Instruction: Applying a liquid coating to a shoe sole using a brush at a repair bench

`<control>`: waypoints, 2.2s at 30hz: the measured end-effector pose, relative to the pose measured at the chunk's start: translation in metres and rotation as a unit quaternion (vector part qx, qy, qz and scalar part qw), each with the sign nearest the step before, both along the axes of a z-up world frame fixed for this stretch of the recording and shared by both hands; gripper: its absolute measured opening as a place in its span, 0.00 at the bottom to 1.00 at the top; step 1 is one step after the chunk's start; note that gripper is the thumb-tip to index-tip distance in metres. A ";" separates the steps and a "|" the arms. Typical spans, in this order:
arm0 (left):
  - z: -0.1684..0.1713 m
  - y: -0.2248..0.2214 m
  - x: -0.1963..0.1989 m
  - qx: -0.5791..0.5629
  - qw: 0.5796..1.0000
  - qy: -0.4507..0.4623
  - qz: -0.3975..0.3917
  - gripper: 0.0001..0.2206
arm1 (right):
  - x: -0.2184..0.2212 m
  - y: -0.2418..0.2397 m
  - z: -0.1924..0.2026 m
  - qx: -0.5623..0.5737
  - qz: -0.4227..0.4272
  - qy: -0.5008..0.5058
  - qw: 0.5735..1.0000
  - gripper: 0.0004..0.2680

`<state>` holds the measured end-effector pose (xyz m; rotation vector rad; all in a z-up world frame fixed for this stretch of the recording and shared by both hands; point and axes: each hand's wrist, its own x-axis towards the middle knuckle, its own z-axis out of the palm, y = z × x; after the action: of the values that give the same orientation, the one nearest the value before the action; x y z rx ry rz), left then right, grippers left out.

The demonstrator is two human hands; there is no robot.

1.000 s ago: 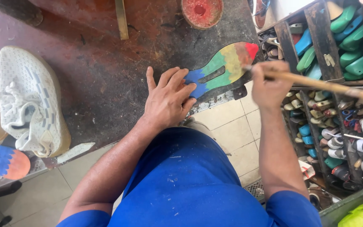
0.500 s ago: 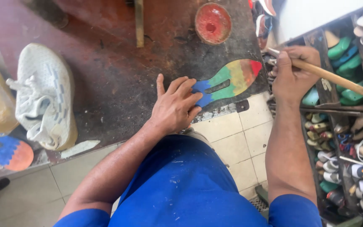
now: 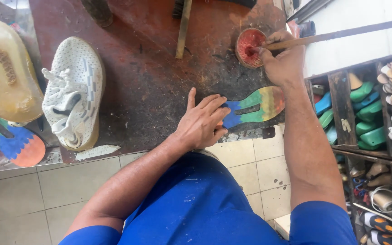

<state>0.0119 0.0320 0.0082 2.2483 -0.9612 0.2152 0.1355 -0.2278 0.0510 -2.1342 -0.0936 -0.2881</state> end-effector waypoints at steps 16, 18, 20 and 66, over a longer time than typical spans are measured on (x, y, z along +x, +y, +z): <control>-0.010 -0.001 0.001 0.030 0.997 0.072 -0.017 0.23 | -0.010 -0.043 -0.071 0.569 -0.217 0.068 0.790 0.10; -0.008 0.000 0.002 0.028 0.997 0.071 -0.014 0.23 | -0.005 -0.045 -0.083 0.625 -0.252 0.048 0.737 0.08; -0.007 0.000 0.003 0.025 0.997 0.072 -0.017 0.23 | -0.011 -0.028 -0.063 0.640 -0.244 0.043 0.727 0.07; -0.030 0.014 -0.009 -0.042 0.996 0.065 0.033 0.24 | -0.150 0.017 -0.068 0.074 -0.126 -0.091 0.985 0.10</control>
<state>0.0031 0.0464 -0.0218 2.1899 -0.7956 0.1346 -0.0144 -0.2109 -0.0170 -1.9687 0.0913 -0.6191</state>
